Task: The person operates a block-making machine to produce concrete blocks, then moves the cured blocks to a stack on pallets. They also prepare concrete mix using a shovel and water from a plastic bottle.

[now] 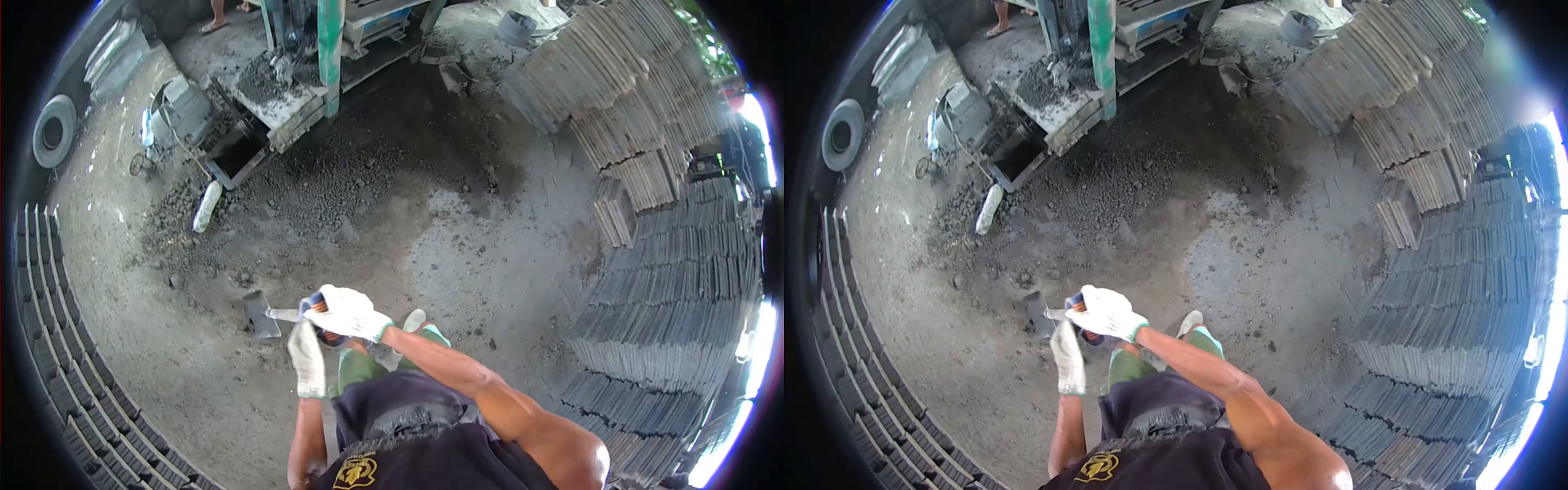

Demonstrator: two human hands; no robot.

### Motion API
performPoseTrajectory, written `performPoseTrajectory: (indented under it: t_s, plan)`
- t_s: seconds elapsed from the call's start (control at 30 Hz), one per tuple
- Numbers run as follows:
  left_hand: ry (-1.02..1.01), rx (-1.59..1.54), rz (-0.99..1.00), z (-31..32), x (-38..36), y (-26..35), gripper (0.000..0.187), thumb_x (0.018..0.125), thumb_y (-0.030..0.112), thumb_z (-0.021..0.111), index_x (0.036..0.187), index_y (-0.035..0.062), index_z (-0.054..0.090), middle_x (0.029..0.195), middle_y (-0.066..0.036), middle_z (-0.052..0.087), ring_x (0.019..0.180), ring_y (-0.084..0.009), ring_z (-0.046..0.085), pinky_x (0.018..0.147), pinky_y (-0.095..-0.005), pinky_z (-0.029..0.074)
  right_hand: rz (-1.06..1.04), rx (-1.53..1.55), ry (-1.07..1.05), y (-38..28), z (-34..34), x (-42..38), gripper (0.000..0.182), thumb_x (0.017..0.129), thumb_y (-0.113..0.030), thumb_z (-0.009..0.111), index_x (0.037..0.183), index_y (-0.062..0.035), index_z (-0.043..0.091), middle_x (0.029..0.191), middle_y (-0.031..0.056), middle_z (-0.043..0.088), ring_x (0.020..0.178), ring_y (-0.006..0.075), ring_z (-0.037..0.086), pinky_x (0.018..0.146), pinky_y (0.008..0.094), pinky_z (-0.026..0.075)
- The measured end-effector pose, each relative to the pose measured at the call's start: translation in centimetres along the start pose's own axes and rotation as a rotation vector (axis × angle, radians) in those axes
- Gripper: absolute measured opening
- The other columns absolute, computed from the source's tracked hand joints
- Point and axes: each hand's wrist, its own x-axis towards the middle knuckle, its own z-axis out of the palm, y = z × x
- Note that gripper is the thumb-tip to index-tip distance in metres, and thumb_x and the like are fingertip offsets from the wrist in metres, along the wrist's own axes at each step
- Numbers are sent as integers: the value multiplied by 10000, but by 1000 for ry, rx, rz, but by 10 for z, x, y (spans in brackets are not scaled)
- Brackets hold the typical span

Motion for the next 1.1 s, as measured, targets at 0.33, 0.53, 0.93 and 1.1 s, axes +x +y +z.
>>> performPoseTrajectory:
  t_s: [0.33, 0.53, 0.93, 1.1]
  plan:
    - [182, -378, -532, 14, 8, -22, 215, 998, 237, 598, 1087, 45, 639, 807, -16, 654, 623, -108, 593, 514, -260, 472, 50, 82, 4, 5, -66, -16, 554, 836, -583, 654, 1114, -103, 660, 1047, 155, 720, 1009, 345, 693, 880, 434, 542]
    - [263, 178, 15, 133, 34, 64, 327, 1006, 289, 577, 1060, -19, 676, 960, -126, 710, 884, -279, 663, 813, -405, 498, -76, 78, 25, 74, -134, -8, 528, 843, -567, 660, 1097, -104, 658, 990, 159, 719, 944, 350, 702, 838, 437, 546]
    - [387, -406, -180, 199, 64, 175, 236, 981, 232, 650, 1108, 34, 664, 839, -24, 682, 696, -128, 662, 625, -285, 555, -532, 196, -12, 102, -239, 14, 336, 959, -382, 553, 905, -75, 676, 876, 162, 692, 872, 376, 672, 776, 486, 529]
    - [167, -442, -262, 178, 73, 266, 200, 937, 132, 646, 1092, 5, 642, 669, -73, 638, 498, -151, 602, 525, -349, 584, -383, -46, 64, 160, -223, 51, 413, 886, -407, 636, 1142, -83, 637, 1002, 173, 686, 955, 382, 659, 831, 484, 532]
